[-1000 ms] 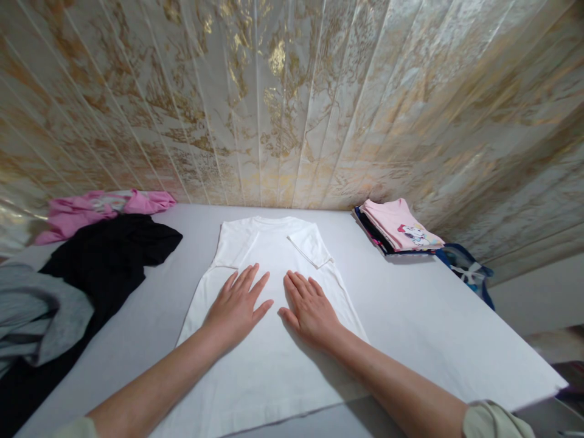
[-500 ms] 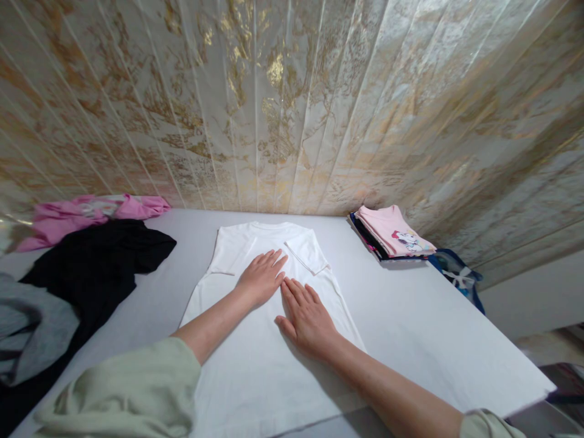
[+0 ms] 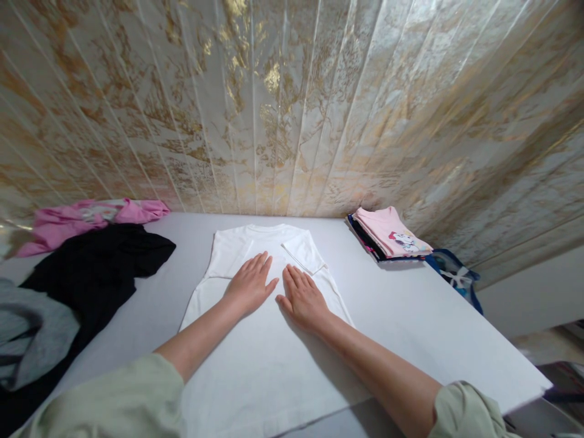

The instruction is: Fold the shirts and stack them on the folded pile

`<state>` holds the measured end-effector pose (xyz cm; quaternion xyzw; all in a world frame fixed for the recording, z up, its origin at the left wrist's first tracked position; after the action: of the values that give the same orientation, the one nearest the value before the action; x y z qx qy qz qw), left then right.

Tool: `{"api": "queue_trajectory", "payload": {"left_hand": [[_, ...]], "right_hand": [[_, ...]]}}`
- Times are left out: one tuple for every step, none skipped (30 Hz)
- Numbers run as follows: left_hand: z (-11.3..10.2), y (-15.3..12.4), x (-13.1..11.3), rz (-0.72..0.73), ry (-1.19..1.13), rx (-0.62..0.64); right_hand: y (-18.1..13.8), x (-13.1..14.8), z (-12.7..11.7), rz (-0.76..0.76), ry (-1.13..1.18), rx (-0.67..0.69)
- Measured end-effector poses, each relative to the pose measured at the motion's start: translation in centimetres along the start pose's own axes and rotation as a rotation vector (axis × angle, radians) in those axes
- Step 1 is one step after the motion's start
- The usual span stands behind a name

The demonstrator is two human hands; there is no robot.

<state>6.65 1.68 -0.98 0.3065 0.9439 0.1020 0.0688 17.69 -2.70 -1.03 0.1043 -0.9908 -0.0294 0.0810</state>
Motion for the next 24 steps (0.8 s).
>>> {"api": "queue_trajectory", "payload": {"left_hand": [[-0.1, -0.3, 0.3, 0.007, -0.004, -0.005], [-0.1, -0.6, 0.5, 0.013, -0.008, -0.007], [-0.2, -0.8, 0.7, 0.017, -0.013, -0.007], [-0.2, -1.0, 0.9, 0.02, -0.015, -0.007], [-0.2, -1.1, 1.1, 0.023, -0.017, -0.008], [-0.2, -1.2, 1.1, 0.025, -0.017, -0.011], [-0.2, -1.2, 1.2, 0.028, -0.016, -0.014], [-0.2, -1.2, 1.1, 0.03, -0.014, -0.018], [-0.3, -1.2, 1.1, 0.031, -0.012, -0.023], [-0.4, -1.2, 1.0, 0.03, -0.01, -0.025], [-0.4, -1.3, 0.9, 0.029, -0.008, -0.023], [-0.5, -1.4, 0.8, 0.03, -0.008, -0.016], [-0.5, -1.6, 0.6, 0.034, -0.009, -0.004], [-0.5, -2.0, 0.3, 0.04, -0.011, 0.012], [-0.6, -2.4, 0.0, 0.05, -0.014, 0.031], [-0.6, -3.0, -0.4, 0.06, -0.019, 0.051], [-0.7, -3.6, -0.7, 0.069, -0.024, 0.071], [-0.8, -4.4, -1.1, 0.075, -0.028, 0.089], [-0.9, -5.2, -1.5, 0.078, -0.032, 0.107], [-1.0, -6.1, -1.9, 0.078, -0.033, 0.123], [-1.2, -7.0, -2.2, 0.08, -0.033, 0.136], [-1.3, -8.0, -2.5, 0.082, -0.031, 0.144], [-1.5, -9.0, -2.9, 0.088, -0.027, 0.148], [-1.7, -10.0, -3.2, 0.095, -0.021, 0.146]], "right_hand": [[-0.3, 0.0, 0.0, -0.001, 0.003, 0.004], [-0.6, -0.1, -0.1, -0.001, 0.004, 0.008], [-0.9, -0.2, -0.1, 0.001, 0.005, 0.013], [-1.2, -0.2, -0.2, 0.005, 0.005, 0.016], [-1.5, -0.3, -0.2, 0.008, 0.005, 0.019], [-1.8, -0.3, -0.2, 0.008, 0.004, 0.02], [-2.0, -0.3, -0.2, 0.008, 0.003, 0.018], [-2.3, -0.3, -0.3, 0.008, 0.002, 0.014], [-2.5, -0.3, -0.3, 0.007, 0.0, 0.01], [-2.8, -0.2, -0.3, 0.006, -0.001, 0.005], [-3.0, -0.2, -0.3, 0.005, -0.001, 0.001], [-3.2, -0.1, -0.3, 0.003, -0.001, -0.001], [-3.4, 0.0, -0.3, 0.0, 0.0, -0.001], [-3.6, 0.1, -0.3, -0.003, 0.0, 0.002], [-3.8, 0.2, -0.3, -0.002, 0.0, 0.007], [-3.9, 0.2, -0.3, 0.001, -0.002, 0.012], [-4.0, 0.3, -0.3, 0.007, -0.003, 0.017], [-4.1, 0.3, -0.4, 0.012, -0.005, 0.022], [-4.1, 0.3, -0.4, 0.016, -0.005, 0.024], [-4.1, 0.3, -0.5, 0.019, -0.004, 0.026], [-4.1, 0.3, -0.5, 0.02, -0.002, 0.029], [-4.1, 0.3, -0.6, 0.021, 0.001, 0.032], [-4.1, 0.3, -0.6, 0.024, 0.002, 0.035], [-4.1, 0.2, -0.6, 0.028, 0.001, 0.039]]}}
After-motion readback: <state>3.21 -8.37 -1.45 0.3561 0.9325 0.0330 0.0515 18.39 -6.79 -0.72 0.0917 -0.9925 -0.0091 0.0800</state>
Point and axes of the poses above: each hand's wrist, its own y-axis towards the middle knuckle, its own z-axis out of the palm, x = y × z, the point moved 9 cm from there along y, towards the middle knuckle, and after that the axes turned 11 degrees about z, right-handed, at the moved point
